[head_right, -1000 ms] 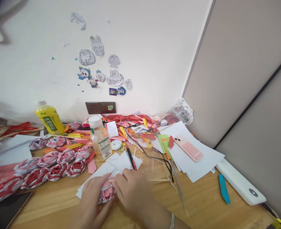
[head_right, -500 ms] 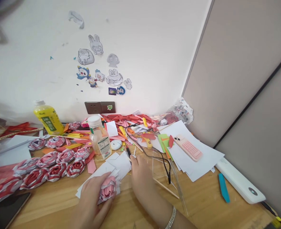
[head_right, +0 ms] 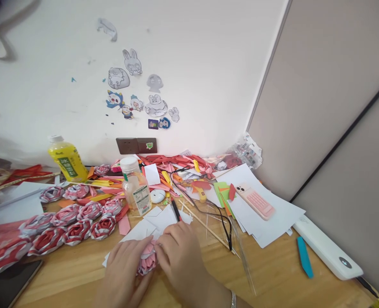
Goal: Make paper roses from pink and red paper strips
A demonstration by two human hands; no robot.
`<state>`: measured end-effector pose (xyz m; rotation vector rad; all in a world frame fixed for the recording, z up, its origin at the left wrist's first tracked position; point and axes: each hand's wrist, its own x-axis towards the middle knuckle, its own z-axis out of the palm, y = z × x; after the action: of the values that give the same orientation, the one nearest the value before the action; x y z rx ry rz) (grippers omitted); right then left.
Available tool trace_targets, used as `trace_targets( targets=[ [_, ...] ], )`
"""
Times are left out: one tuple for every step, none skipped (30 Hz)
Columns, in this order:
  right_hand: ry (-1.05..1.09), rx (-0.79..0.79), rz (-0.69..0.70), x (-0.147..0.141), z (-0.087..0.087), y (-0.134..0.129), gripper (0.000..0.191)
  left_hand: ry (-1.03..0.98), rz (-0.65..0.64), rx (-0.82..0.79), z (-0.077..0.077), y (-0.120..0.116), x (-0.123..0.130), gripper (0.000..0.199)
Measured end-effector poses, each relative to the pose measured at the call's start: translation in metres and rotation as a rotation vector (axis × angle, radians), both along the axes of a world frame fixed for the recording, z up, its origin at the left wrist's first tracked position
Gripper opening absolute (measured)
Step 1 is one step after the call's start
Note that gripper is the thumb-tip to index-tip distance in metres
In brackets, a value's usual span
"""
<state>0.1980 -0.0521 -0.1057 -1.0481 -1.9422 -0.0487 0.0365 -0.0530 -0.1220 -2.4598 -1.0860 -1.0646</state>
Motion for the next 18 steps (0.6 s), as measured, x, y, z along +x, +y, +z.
trace_targets(
  targets=[
    [-0.005,0.016,-0.018,-0.0006,0.0005,-0.0005,0.016,0.007,0.001,0.017,0.0013,-0.0004,0.0001,0.032],
    [-0.012,0.031,-0.037,-0.0013,0.0011,-0.0012,0.016,0.011,0.004,0.032,0.0025,-0.0007,0.0002,0.031],
    [-0.019,0.041,-0.057,-0.002,0.0017,-0.002,0.016,0.015,0.005,0.044,0.0034,-0.001,0.0003,0.03],
    [-0.026,0.043,-0.077,-0.0028,0.0021,-0.0028,0.015,0.017,0.007,0.053,0.0042,-0.0013,0.0005,0.03],
    [-0.031,0.038,-0.095,-0.0035,0.0023,-0.0035,0.015,0.021,0.009,0.057,0.0047,-0.0014,0.0006,0.03],
    [-0.035,0.031,-0.11,-0.0041,0.0021,-0.0041,0.014,0.026,0.011,0.058,0.005,-0.0015,0.0006,0.03],
    [-0.038,0.026,-0.121,-0.0047,0.0017,-0.0045,0.014,0.031,0.015,0.057,0.0051,-0.0014,0.0006,0.03],
    [-0.041,0.023,-0.128,-0.0052,0.0011,-0.0047,0.014,0.036,0.017,0.058,0.005,-0.0013,0.0005,0.03],
    [-0.044,0.023,-0.132,-0.0055,0.0004,-0.0048,0.014,0.041,0.017,0.058,0.0049,-0.0011,0.0003,0.031],
    [-0.045,0.026,-0.134,-0.0058,-0.0002,-0.0048,0.014,0.044,0.016,0.061,0.0048,-0.0008,0.0001,0.031],
    [-0.047,0.031,-0.135,-0.006,-0.0007,-0.0047,0.014,0.047,0.013,0.066,0.0046,-0.0006,-0.0001,0.031],
    [-0.049,0.039,-0.134,-0.0061,-0.001,-0.0045,0.015,0.05,0.009,0.071,0.0045,-0.0004,-0.0003,0.031],
    [-0.052,0.047,-0.131,-0.0062,-0.0011,-0.0043,0.017,0.053,0.005,0.075,0.0044,-0.0003,-0.0006,0.031],
    [-0.054,0.056,-0.126,-0.0062,-0.001,-0.004,0.018,0.055,0.003,0.077,0.0041,-0.0003,-0.0008,0.031],
    [-0.057,0.066,-0.122,-0.0062,-0.0008,-0.0038,0.019,0.057,0.004,0.078,0.0037,-0.0002,-0.001,0.031],
    [-0.059,0.078,-0.119,-0.0062,-0.0006,-0.0035,0.02,0.058,0.006,0.077,0.0031,-0.0002,-0.0012,0.032],
    [-0.061,0.09,-0.119,-0.0062,-0.0004,-0.0033,0.021,0.058,0.01,0.075,0.0024,-0.0002,-0.0014,0.032],
    [-0.062,0.1,-0.122,-0.0062,-0.0001,-0.003,0.022,0.057,0.015,0.073,0.0016,-0.0001,-0.0015,0.032]
  ],
)
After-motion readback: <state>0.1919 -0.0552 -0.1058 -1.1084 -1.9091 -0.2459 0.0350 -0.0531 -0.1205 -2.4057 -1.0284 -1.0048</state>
